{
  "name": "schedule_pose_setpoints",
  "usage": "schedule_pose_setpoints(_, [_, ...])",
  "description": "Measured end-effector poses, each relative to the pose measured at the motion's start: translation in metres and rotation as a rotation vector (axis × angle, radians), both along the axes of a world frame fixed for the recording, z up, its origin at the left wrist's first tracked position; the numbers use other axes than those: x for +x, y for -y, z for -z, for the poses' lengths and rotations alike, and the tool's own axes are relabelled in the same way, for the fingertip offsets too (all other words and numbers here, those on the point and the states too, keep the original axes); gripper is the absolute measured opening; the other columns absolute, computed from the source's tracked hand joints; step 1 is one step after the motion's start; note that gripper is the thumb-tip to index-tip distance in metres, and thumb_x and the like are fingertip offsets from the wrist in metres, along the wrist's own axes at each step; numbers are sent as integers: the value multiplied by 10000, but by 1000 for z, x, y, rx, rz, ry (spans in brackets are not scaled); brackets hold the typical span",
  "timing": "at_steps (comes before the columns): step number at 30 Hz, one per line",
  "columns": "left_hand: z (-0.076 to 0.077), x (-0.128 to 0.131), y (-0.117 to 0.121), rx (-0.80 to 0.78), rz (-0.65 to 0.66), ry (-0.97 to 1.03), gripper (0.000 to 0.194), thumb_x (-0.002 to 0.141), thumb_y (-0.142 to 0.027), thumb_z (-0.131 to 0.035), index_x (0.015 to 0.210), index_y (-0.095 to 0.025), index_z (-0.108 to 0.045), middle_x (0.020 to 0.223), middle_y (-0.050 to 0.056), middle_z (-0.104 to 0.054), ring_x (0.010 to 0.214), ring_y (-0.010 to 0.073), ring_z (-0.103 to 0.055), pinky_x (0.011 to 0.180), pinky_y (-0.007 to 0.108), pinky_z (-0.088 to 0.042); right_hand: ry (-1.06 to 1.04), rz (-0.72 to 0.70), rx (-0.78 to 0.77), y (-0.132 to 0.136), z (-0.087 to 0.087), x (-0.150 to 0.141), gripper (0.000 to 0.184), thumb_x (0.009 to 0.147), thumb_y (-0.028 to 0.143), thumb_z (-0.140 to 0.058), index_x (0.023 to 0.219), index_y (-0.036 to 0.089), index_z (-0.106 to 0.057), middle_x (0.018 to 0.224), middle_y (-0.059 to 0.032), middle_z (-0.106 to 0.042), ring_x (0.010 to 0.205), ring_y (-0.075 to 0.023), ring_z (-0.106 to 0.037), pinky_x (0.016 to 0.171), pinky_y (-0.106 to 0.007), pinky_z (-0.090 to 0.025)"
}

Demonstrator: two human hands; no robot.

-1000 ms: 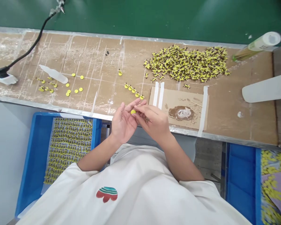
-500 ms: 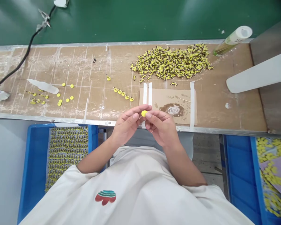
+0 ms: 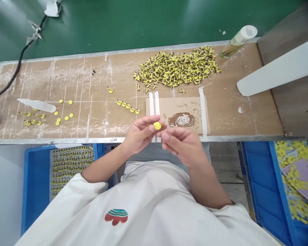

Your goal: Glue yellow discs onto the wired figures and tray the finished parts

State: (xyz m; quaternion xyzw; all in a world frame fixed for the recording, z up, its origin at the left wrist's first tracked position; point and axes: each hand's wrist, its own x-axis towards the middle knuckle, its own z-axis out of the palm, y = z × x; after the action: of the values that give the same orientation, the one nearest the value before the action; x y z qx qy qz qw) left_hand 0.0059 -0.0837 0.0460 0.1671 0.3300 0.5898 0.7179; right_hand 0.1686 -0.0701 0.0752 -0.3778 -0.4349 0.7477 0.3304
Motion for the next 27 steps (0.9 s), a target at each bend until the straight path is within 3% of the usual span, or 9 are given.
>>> schedule_pose_setpoints(1, [-1,-1,-4,-25,27,27,313,667,-334,-892,952,-273,-777,919,1,-764,850,151,-736,871,321,-581,83,18,102,-3,-3,9,270,750,456,-824,829,204,-767,576,8,-638,396,-62,-412,352,-201,-283])
schedule_pose_setpoints(3, [0,-4,-14,-58,91,53,324,694,-323,-876,992,-260,-764,975,3,-758,780,111,-727,850,287,-583,272,215,335,-17,-5,29,205,753,412,-831,838,232,-782,608,2,-673,430,-83,-486,387,-213,-374])
schedule_pose_setpoints(6, [9,-6,-27,-74,218,42,305,707,-281,-869,986,-212,-765,996,28,-759,741,92,-719,846,266,-581,573,521,625,-59,12,52,200,785,409,-803,898,245,-785,727,-18,-720,572,-131,-601,524,-259,-493])
schedule_pose_setpoints(9, [21,-5,-38,-56,360,27,293,716,-259,-863,984,-181,-772,1015,58,-761,786,117,-733,871,279,-580,820,495,794,-111,44,61,299,797,428,-778,1002,210,-772,802,-31,-732,593,-146,-595,654,-324,-536])
schedule_pose_setpoints(12, [32,-3,-45,-56,526,34,292,715,-250,-865,980,-167,-776,1044,74,-760,811,132,-744,875,281,-587,988,387,859,-149,72,57,298,815,407,-760,1031,202,-763,928,-66,-735,714,-189,-632,808,-397,-537])
schedule_pose_setpoints(16, [40,-2,-45,-73,694,73,295,706,-265,-872,969,-163,-784,1022,81,-765,855,148,-751,913,288,-590,1074,292,930,-169,88,46,255,800,368,-777,990,199,-777,976,-95,-694,901,-257,-633,889,-458,-509])
schedule_pose_setpoints(22, [46,-10,-34,-83,930,202,254,739,-269,-848,971,-183,-793,1013,83,-770,836,143,-748,955,334,-587,1001,284,864,-171,90,46,170,788,349,-779,887,211,-770,844,-37,-703,723,-180,-610,773,-363,-515])
schedule_pose_setpoints(24, [47,-15,-32,-72,982,230,234,748,-265,-839,963,-185,-795,1013,81,-768,805,135,-745,943,332,-591,942,262,823,-168,85,49,163,814,357,-752,882,210,-765,783,-17,-714,664,-160,-607,717,-328,-511])
schedule_pose_setpoints(27, [47,-19,-33,-96,995,271,233,742,-256,-843,959,-188,-797,1009,82,-769,787,127,-741,935,327,-592,913,300,840,-155,71,61,180,859,366,-708,944,216,-761,874,-32,-750,720,-169,-649,698,-311,-519])
